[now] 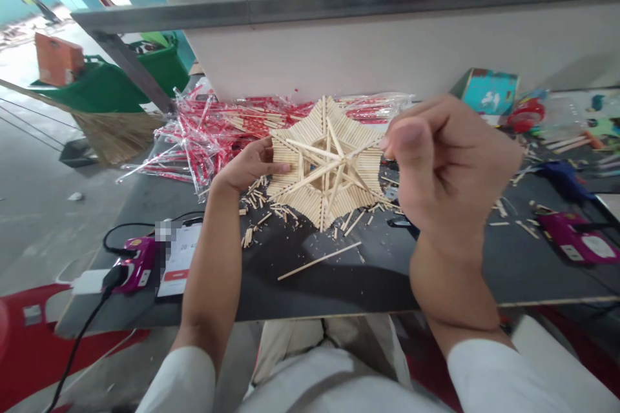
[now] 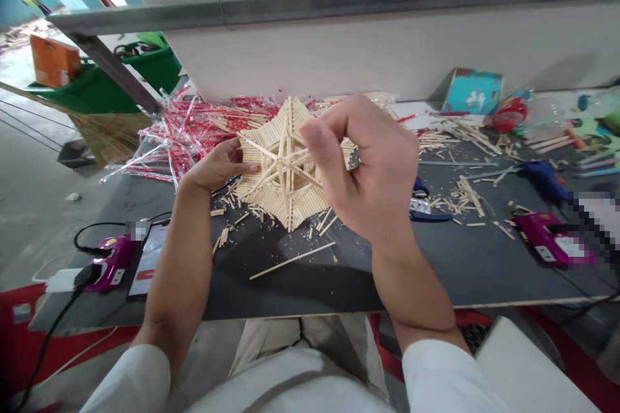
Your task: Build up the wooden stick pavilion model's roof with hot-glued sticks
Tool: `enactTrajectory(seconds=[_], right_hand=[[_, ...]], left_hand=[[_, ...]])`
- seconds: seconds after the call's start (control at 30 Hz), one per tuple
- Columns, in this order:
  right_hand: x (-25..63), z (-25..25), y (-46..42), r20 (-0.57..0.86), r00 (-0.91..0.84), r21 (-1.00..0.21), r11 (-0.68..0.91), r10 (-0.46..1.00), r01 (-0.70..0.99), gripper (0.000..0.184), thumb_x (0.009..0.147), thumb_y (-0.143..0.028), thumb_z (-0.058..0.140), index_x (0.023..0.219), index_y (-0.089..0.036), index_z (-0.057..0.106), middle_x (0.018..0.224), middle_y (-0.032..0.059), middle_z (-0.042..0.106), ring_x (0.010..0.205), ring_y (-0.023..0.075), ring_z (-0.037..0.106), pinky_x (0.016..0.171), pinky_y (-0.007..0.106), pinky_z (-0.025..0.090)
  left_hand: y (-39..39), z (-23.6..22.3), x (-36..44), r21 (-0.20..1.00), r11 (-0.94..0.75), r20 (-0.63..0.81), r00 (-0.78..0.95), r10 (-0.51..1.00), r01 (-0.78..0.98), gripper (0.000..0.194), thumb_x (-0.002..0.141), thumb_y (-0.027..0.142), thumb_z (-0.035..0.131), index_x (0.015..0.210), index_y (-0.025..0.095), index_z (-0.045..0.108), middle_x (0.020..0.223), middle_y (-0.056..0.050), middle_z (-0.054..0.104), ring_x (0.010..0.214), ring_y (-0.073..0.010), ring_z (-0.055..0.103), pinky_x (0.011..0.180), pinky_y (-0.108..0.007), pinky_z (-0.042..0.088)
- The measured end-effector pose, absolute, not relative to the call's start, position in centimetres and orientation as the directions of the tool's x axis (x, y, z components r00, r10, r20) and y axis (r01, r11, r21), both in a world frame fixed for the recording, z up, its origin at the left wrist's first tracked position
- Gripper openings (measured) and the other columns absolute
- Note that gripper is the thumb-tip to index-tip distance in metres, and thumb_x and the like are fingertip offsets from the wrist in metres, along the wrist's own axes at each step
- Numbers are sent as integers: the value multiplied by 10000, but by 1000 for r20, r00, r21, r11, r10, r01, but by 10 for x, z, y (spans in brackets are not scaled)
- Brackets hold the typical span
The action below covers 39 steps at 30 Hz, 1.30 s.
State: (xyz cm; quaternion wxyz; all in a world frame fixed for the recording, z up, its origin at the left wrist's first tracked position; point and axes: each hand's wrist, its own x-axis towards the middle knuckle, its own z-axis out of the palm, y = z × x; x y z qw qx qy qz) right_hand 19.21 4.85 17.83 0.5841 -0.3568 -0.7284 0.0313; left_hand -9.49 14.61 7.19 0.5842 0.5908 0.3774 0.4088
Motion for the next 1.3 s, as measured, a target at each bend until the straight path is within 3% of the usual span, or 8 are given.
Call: enactTrajectory(seconds=[0.13,0.2,0.33,0.6,0.83,1.3], right_hand=[[197,177,58,826,-92,-475,773,557,420,158,1012,-292,671,862,-245,681,819,19,689,765,176,627,726,383,490],[199,174,64,809,-185,-450,789,558,418,74,1000,-311,694,988,-247,727,959,42,751,887,202,684,802,399,534],[196,169,71,775,-318,-393,810,546,435,156,977,-377,723,1080,-262,747,1107,58,783,1105,266,720,994,469,559],[186,169,65,822,-259,-350,809,507,473,68,985,-240,666,985,-270,727,991,32,776,1029,248,719,984,487,559],[185,167,59,797,-192,-401,739,573,541,115,1018,-310,622,948,-279,708,998,66,757,998,260,713,969,492,576],[187,171,59,819,-57,-429,674,572,602,194,1045,-416,608,943,-288,711,951,50,757,927,241,731,873,426,607]], left_hand=[[146,72,-93,1000,-16,24,355,935,-24,734,657,275,998,1312,146,692,1341,-162,747,1209,-313,737,1028,-406,622],[145,73,-92,1000,-8,16,347,938,-23,724,664,277,995,1307,146,690,1351,-161,744,1206,-306,739,1039,-416,620],[144,74,-92,999,-1,19,361,932,-50,740,671,268,993,1328,150,673,1337,-151,754,1215,-302,738,1084,-432,602],[143,74,-90,999,2,16,355,935,-49,678,682,271,988,1276,145,686,1355,-162,743,1208,-315,740,1053,-422,619],[141,80,-86,999,-5,19,358,933,-40,690,672,279,989,1280,148,691,1354,-157,745,1215,-318,736,1076,-454,609],[145,75,-91,999,2,12,361,932,-38,633,674,278,986,1230,135,720,1309,-148,768,1136,-282,767,1025,-400,626]])
